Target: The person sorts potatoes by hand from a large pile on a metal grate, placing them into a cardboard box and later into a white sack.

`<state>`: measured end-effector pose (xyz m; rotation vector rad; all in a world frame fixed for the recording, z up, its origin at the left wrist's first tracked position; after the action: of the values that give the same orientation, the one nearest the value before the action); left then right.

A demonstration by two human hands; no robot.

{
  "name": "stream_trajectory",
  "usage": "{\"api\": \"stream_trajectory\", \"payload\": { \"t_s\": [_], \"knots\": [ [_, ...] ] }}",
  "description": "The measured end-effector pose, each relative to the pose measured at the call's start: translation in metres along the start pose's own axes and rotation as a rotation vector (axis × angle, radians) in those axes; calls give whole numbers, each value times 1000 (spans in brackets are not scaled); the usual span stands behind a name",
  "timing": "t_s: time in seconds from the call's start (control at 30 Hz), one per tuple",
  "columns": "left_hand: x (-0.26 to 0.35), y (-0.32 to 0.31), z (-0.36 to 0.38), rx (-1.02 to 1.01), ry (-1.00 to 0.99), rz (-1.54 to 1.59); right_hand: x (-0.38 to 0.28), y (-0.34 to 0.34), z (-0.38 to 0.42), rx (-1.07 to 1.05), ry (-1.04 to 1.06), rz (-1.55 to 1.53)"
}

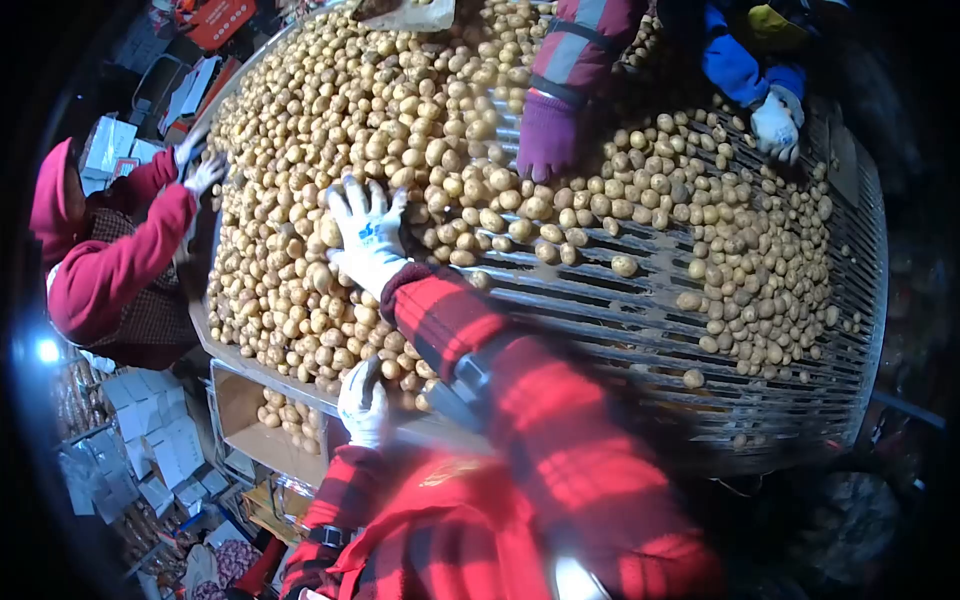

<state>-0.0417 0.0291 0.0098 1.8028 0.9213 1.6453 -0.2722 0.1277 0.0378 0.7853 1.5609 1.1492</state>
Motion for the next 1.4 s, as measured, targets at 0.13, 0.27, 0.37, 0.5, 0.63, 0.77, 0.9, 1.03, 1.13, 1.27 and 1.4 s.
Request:
{"api": "stream_trajectory", "payload": {
  "t_s": [0.13,0.27,0.37,0.5,0.63,0.77,0.9,1.03,1.13,1.27,1.4],
  "knots": [
    [7,0,-2,39,-93,-82,27,39,55,105,224,-131],
    [13,1,-3,2,-55,-65,188,42,131,510,-345,158],
    [9,2,-4,1,37,8,176,16,156,182,-296,341],
    [7,-2,-2,-22,-10,-10,209,57,203,364,-71,-71],
    [-1,-6,1,-61,13,-30,394,164,287,616,-493,-46],
    [11,-8,-2,-69,-81,-149,573,231,382,548,-783,577],
    [16,-10,-1,-33,-122,-247,632,211,394,544,-832,324],
    [29,-7,-8,-10,-184,-288,586,189,378,558,-835,0],
    [24,-7,-8,-30,-135,-267,531,162,363,662,-709,-202],
    [13,-10,-5,-54,-125,-263,443,149,324,711,-595,49],
    [0,-13,0,-113,-46,-180,373,119,277,627,-623,-115]
  ]
}}
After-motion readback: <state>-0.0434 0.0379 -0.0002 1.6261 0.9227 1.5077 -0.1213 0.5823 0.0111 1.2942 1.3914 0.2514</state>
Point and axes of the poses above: each hand's wrist, its own z-axis away from the middle knuckle, its own y-axis out of the back of the hand, x = y × z, the point moved 8 cm from there along -z, towards the middle knuckle
